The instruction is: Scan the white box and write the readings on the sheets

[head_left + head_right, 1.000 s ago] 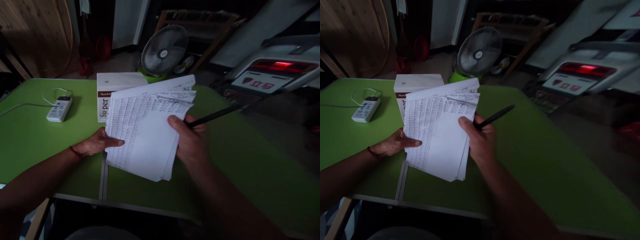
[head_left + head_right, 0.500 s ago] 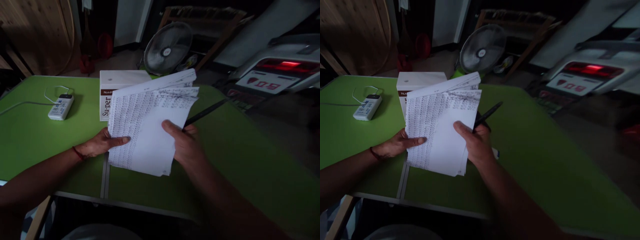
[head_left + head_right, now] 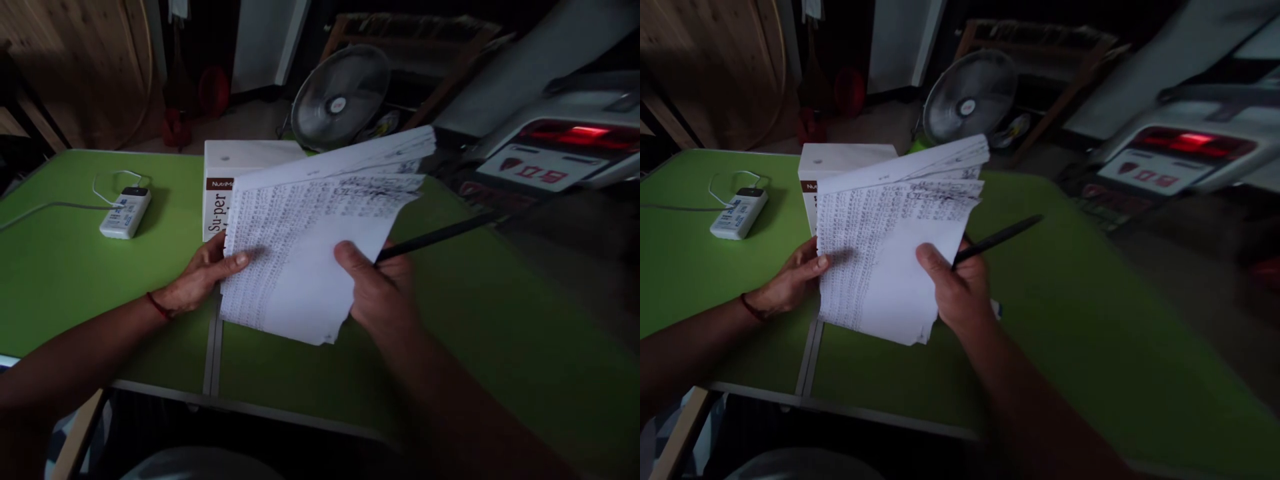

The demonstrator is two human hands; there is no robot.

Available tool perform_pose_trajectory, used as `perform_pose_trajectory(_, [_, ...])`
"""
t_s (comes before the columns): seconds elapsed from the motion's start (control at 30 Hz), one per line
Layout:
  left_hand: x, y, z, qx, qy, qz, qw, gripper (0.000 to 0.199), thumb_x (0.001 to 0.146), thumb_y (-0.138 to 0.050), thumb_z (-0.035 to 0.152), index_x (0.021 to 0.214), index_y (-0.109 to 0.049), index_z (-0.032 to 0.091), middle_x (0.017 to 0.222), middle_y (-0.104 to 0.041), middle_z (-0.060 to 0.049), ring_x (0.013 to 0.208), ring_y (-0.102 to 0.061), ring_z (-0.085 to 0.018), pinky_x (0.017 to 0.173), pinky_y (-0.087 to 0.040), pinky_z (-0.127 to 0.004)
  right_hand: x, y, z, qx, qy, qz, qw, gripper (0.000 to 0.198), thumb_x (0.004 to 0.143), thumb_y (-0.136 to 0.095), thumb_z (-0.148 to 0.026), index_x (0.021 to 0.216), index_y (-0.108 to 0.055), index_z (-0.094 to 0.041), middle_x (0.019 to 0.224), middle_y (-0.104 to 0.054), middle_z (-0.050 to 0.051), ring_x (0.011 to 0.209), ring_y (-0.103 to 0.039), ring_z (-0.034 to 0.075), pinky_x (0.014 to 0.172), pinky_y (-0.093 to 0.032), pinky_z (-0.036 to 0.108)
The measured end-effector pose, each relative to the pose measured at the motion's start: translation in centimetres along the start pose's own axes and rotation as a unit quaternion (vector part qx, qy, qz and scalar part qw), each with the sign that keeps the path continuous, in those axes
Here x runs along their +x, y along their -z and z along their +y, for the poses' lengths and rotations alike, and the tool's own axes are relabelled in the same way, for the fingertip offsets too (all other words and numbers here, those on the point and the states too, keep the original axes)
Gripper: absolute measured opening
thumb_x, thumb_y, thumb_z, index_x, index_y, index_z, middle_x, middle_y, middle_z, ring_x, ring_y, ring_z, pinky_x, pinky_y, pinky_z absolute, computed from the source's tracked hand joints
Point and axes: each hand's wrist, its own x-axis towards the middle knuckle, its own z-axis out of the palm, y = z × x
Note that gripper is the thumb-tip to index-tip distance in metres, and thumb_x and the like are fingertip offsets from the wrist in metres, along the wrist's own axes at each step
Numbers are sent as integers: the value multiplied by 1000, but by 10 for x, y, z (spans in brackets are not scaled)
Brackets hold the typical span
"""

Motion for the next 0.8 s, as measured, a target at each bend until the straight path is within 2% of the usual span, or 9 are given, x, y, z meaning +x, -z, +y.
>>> perform_pose_trajectory(0.13, [2, -6, -4, 15, -50, 85, 995, 64, 77, -79, 71, 112, -73, 18, 126, -71, -10, 130, -59, -32, 110, -48, -41, -5, 0, 1, -39, 12, -46, 998, 36, 79, -76, -53, 108, -75, -31, 90, -75, 6, 103, -71, 33, 91, -58, 50])
perform_pose_trajectory(0.23, [1, -10, -4, 38, -9, 105, 994, 54, 78, -78, 69, 92, -73, 17, 98, -73, -7, 104, -67, -25, 91, -55, -35, -9, -2, 0, -50, 9, -64, 997, 29, 83, -73, -52, 103, -75, -31, 90, -74, 7, 105, -71, 33, 94, -58, 51])
perform_pose_trajectory(0.3, [0, -12, -2, 49, 33, 101, 993, 47, 78, -80, 63, 82, -71, 17, 86, -71, -5, 88, -66, -22, 77, -54, -33, -10, -4, -2, -42, -6, -71, 997, 26, 82, -73, -50, 101, -74, -32, 91, -74, 8, 103, -71, 34, 89, -59, 52])
perform_pose_trajectory(0.4, [-1, -12, 1, 52, 70, 86, 992, 42, 75, -83, 57, 81, -71, 17, 89, -72, -6, 86, -66, -21, 74, -53, -32, -9, -6, -4, -20, -39, -52, 998, 26, 76, -77, -47, 96, -72, -31, 90, -74, 8, 93, -72, 33, 77, -60, 51])
perform_pose_trajectory(0.6, [0, -15, 3, 36, 83, 74, 993, 45, 73, -86, 51, 100, -76, 17, 104, -77, -7, 91, -70, -21, 80, -56, -31, -7, -7, -6, -8, -77, -33, 996, 28, 64, -81, -46, 77, -63, -29, 77, -71, 4, 64, -63, 24, 58, -54, 42])
perform_pose_trajectory(0.7, [0, -17, 3, 15, 83, 71, 994, 42, 73, -88, 46, 101, -77, 17, 108, -78, -6, 96, -73, -22, 85, -59, -33, -6, -8, -4, -17, -71, -25, 997, 31, 60, -86, -44, 74, -63, -29, 74, -70, 3, 64, -62, 24, 57, -54, 42])
perform_pose_trajectory(0.8, [-3, -17, 4, -1, 85, 56, 995, 37, 73, -90, 37, 103, -79, 18, 116, -79, -5, 105, -73, -22, 94, -59, -34, -6, -8, -2, -17, -64, -26, 997, 30, 61, -87, -42, 73, -63, -30, 75, -70, 3, 71, -67, 27, 63, -57, 44])
